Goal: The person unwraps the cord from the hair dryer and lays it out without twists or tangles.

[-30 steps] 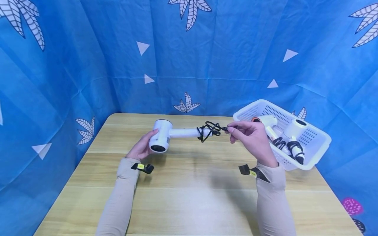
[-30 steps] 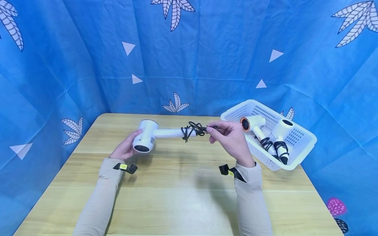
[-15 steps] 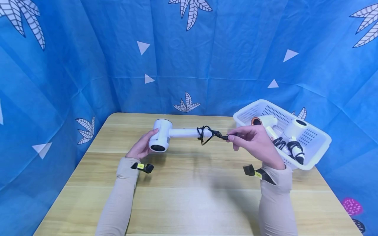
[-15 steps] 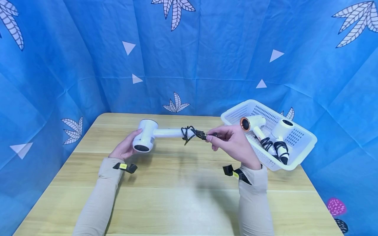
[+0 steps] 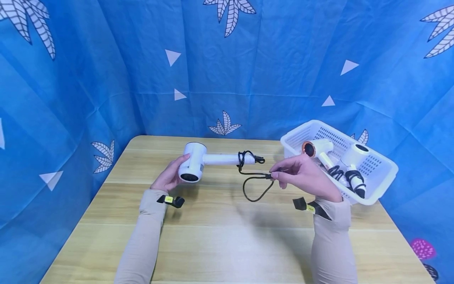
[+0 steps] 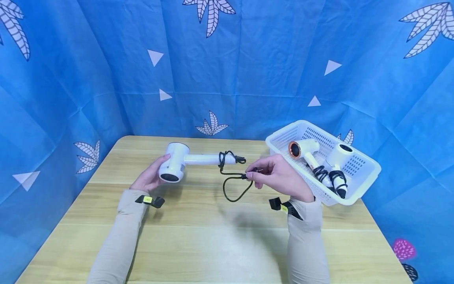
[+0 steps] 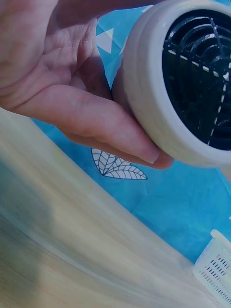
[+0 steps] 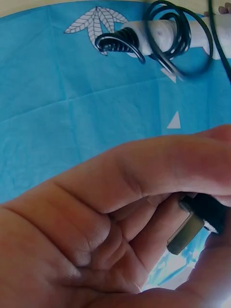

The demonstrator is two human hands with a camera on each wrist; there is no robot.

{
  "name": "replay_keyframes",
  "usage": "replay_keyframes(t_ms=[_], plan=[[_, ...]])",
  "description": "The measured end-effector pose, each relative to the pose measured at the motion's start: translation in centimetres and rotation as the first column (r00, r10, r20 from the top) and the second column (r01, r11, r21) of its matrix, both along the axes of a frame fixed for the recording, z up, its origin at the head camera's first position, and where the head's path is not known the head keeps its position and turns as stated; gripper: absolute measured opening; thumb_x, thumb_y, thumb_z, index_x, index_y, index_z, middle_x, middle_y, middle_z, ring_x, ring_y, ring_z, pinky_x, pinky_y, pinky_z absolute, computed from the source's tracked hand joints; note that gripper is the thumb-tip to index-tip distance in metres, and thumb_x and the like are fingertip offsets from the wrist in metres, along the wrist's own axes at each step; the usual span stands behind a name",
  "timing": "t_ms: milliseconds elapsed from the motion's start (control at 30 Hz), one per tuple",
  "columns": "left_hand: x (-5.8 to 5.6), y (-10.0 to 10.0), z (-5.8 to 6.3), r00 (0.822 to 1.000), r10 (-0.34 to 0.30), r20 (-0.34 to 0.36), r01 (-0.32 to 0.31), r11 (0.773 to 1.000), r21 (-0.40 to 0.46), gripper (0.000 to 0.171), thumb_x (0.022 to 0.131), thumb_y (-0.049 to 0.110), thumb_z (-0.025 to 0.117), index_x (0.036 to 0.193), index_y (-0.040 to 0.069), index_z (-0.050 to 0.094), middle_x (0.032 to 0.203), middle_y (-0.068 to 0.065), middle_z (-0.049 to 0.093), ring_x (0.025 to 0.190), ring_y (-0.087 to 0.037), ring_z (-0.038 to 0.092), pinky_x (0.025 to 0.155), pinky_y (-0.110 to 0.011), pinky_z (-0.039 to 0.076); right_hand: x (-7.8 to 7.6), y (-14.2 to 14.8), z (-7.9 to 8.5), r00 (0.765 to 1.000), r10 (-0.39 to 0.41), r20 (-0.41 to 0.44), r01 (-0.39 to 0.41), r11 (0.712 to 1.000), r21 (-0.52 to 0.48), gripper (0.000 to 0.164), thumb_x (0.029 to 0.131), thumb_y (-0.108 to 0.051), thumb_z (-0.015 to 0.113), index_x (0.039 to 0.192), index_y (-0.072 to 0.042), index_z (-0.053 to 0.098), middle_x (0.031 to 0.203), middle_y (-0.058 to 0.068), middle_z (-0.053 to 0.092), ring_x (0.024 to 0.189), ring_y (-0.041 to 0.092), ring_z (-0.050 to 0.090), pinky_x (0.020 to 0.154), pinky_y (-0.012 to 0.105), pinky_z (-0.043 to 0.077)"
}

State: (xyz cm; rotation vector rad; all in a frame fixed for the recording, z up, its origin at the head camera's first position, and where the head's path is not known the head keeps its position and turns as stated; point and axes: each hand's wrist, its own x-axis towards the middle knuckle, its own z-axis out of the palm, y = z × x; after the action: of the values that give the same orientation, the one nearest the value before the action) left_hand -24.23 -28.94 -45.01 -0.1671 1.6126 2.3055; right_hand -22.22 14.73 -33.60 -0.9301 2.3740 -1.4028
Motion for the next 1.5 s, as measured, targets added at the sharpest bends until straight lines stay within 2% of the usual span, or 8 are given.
replay_keyframes(t_ms=[233, 433, 667, 967, 1167, 1500], plan=[[0.0, 0.1, 0.2, 1.0, 0.007, 0.006, -0.007, 0.999, -0.041, 0.054, 0.105, 0.048, 0.054, 0.144, 0.014, 0.039, 0.109, 0.006, 0.072, 0.097, -0.009, 0.071, 0.08, -0.023, 0.06, -0.5, -0.1, -0.6, 0.997, 0.018, 0.071, -0.021, 0.999, 0.034, 0.013, 0.097, -0.016, 0.072, 0.108, -0.01, 0.078, 0.076, 0.007, 0.072, 0.065, 0.015, 0.068, 0.066, 0.032, 0.061], [0.0, 0.1, 0.2, 1.0, 0.002, -0.001, -0.003, 1.0, -0.024, 0.052, 0.104, 0.047, 0.055, 0.142, 0.013, 0.041, 0.108, 0.006, 0.072, 0.097, -0.009, 0.071, 0.081, -0.023, 0.061, -1.6, -0.3, -1.6, 0.996, 0.05, 0.069, -0.056, 0.995, 0.087, 0.014, 0.099, -0.017, 0.069, 0.107, -0.009, 0.077, 0.078, 0.008, 0.072, 0.067, 0.014, 0.067, 0.068, 0.027, 0.057], [0.1, 0.2, 0.4, 1.0, 0.012, -0.003, -0.012, 1.0, -0.014, 0.05, 0.104, 0.046, 0.056, 0.14, 0.014, 0.042, 0.107, 0.005, 0.072, 0.096, -0.009, 0.071, 0.08, -0.022, 0.061, -3.1, -0.6, -2.8, 0.996, 0.007, 0.093, -0.02, 0.989, 0.147, 0.019, 0.099, -0.021, 0.069, 0.108, -0.006, 0.076, 0.082, 0.003, 0.074, 0.071, 0.015, 0.068, 0.073, 0.027, 0.058], [0.1, 0.0, 0.3, 1.0, 0.008, -0.005, -0.009, 0.999, -0.042, 0.059, 0.103, 0.049, 0.056, 0.145, 0.013, 0.037, 0.109, 0.005, 0.07, 0.097, -0.009, 0.07, 0.08, -0.022, 0.06, -4.4, -0.4, -4.3, 0.993, -0.013, 0.115, -0.001, 0.992, 0.122, 0.02, 0.1, -0.018, 0.067, 0.11, -0.003, 0.075, 0.085, 0.005, 0.075, 0.071, 0.016, 0.07, 0.073, 0.028, 0.061], [0.1, 0.1, 0.3, 1.0, 0.001, -0.007, -0.001, 0.999, -0.038, 0.051, 0.105, 0.048, 0.053, 0.142, 0.015, 0.039, 0.108, 0.006, 0.071, 0.097, -0.009, 0.07, 0.079, -0.021, 0.059, -5.0, -0.1, -4.9, 0.99, -0.052, 0.128, 0.039, 0.994, 0.098, 0.023, 0.101, -0.016, 0.067, 0.114, 0.001, 0.074, 0.088, 0.006, 0.077, 0.072, 0.014, 0.071, 0.076, 0.027, 0.061], [0.0, 0.2, 0.3, 1.0, 0.014, 0.012, -0.013, 0.999, -0.049, 0.069, 0.103, 0.05, 0.055, 0.154, 0.012, 0.029, 0.114, 0.004, 0.068, 0.1, -0.009, 0.069, 0.08, -0.02, 0.059, -5.7, 0.3, -5.5, 0.978, -0.132, 0.161, 0.129, 0.991, 0.032, 0.024, 0.101, -0.014, 0.066, 0.115, 0.004, 0.073, 0.101, 0.024, 0.076, 0.072, 0.012, 0.072, 0.075, 0.027, 0.062]])
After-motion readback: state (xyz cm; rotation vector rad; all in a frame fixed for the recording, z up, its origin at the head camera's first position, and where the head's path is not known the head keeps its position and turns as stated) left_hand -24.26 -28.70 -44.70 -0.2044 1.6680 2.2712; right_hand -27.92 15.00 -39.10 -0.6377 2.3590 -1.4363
